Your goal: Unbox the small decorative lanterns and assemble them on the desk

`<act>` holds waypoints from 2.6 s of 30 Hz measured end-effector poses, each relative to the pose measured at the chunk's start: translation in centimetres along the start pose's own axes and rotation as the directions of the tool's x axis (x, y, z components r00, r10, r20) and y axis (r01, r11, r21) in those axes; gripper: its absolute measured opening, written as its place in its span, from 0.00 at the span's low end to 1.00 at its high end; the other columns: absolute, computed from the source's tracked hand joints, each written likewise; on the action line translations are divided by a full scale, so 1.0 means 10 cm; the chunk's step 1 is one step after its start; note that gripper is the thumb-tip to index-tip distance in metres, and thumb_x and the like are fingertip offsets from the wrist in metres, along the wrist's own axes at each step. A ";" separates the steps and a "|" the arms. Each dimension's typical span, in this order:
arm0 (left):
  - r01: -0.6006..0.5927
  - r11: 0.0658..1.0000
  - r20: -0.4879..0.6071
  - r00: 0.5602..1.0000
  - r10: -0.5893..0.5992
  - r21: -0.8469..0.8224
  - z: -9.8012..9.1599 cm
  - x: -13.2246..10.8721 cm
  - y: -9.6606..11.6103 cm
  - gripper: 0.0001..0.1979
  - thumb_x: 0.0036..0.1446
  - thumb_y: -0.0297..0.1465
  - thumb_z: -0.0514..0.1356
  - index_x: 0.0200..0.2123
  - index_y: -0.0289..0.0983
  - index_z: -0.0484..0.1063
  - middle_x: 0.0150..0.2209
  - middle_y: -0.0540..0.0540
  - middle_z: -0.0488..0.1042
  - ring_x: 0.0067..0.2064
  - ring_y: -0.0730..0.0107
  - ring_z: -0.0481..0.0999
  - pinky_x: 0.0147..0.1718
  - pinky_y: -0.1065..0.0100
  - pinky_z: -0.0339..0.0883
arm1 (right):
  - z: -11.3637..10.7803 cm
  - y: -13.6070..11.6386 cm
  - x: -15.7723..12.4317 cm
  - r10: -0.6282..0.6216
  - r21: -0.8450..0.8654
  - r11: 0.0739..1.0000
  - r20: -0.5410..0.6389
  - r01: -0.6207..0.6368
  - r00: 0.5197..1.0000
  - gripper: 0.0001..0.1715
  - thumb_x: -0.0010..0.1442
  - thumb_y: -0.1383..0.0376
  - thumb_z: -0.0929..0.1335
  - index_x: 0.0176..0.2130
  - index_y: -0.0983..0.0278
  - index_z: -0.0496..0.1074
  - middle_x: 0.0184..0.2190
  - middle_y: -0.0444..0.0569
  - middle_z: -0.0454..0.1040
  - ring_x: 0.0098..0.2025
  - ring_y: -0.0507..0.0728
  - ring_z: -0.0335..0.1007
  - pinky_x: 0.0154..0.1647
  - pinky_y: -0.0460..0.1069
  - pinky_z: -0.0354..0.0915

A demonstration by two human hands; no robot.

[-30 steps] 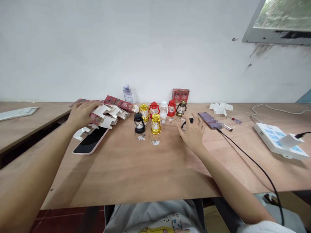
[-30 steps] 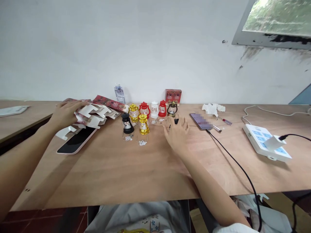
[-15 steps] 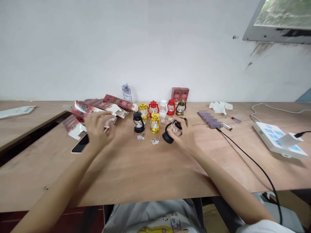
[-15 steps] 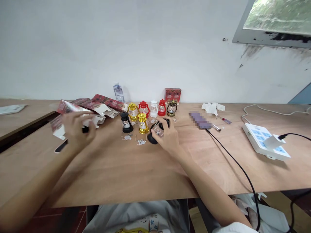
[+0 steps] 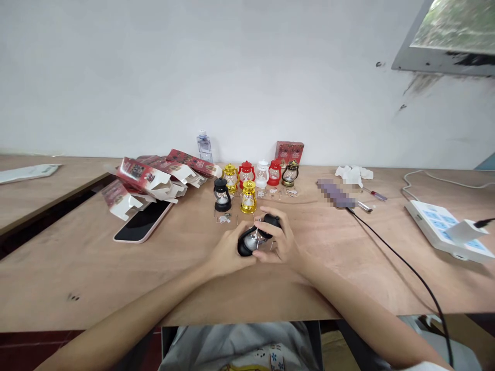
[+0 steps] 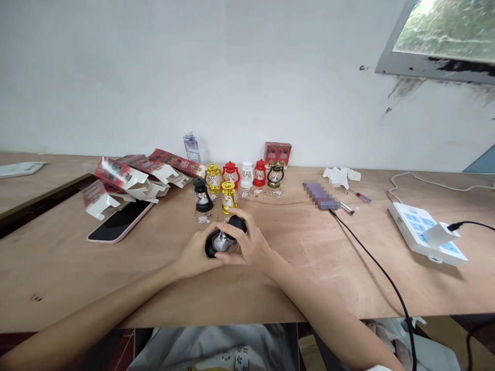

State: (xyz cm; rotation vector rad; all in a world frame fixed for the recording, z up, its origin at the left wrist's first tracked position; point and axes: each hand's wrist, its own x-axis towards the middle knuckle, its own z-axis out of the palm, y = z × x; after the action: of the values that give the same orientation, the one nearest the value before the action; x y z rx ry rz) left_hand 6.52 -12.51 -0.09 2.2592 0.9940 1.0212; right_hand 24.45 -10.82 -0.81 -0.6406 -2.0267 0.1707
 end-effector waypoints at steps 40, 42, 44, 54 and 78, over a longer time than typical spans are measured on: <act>-0.190 0.846 0.119 0.981 0.150 0.497 -0.08 -0.04 -0.29 0.14 0.39 0.24 0.55 0.35 0.37 0.67 0.33 0.46 0.73 0.35 0.64 0.69 0.35 0.66 0.60 | 0.01 -0.10 0.11 0.308 0.233 0.903 0.238 -0.362 0.921 0.29 0.61 0.52 0.58 0.17 0.62 0.44 0.16 0.38 0.41 0.18 0.45 0.37 0.19 0.45 0.40; -0.183 0.852 0.103 0.983 0.152 0.490 -0.07 -0.04 -0.29 0.13 0.40 0.25 0.55 0.34 0.37 0.67 0.33 0.46 0.73 0.35 0.64 0.69 0.35 0.66 0.60 | 0.00 -0.11 0.10 0.281 0.211 0.921 0.221 -0.327 0.934 0.29 0.62 0.52 0.57 0.17 0.62 0.43 0.15 0.38 0.40 0.18 0.45 0.37 0.19 0.45 0.40; -0.179 0.857 0.093 0.984 0.153 0.484 -0.06 -0.05 -0.30 0.12 0.41 0.25 0.55 0.34 0.37 0.66 0.33 0.46 0.73 0.35 0.65 0.69 0.35 0.66 0.59 | 0.00 -0.12 0.09 0.249 0.204 0.933 0.223 -0.295 0.942 0.29 0.62 0.53 0.57 0.17 0.62 0.43 0.15 0.38 0.40 0.17 0.45 0.36 0.18 0.45 0.40; -0.272 0.832 0.099 0.961 0.256 0.483 -0.06 -0.04 -0.30 0.08 0.47 0.27 0.56 0.34 0.37 0.67 0.31 0.47 0.73 0.33 0.66 0.69 0.33 0.66 0.57 | -0.05 -0.06 0.09 0.141 0.317 0.901 0.431 -0.296 0.891 0.28 0.63 0.54 0.57 0.17 0.63 0.47 0.15 0.38 0.44 0.18 0.45 0.39 0.18 0.44 0.42; -0.186 0.888 0.029 0.981 0.192 0.420 -0.06 -0.02 -0.29 0.13 0.40 0.24 0.57 0.34 0.38 0.67 0.33 0.48 0.74 0.35 0.66 0.71 0.36 0.64 0.58 | -0.01 -0.03 0.02 0.018 0.158 0.987 0.142 -0.040 0.990 0.28 0.65 0.54 0.52 0.17 0.61 0.44 0.13 0.40 0.44 0.16 0.48 0.40 0.20 0.47 0.45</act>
State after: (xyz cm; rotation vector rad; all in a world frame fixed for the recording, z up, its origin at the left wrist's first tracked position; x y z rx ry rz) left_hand 4.73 -10.74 -1.70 2.7524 1.1032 0.9721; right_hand 24.36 -11.00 -0.50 -0.5702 -2.1131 0.4018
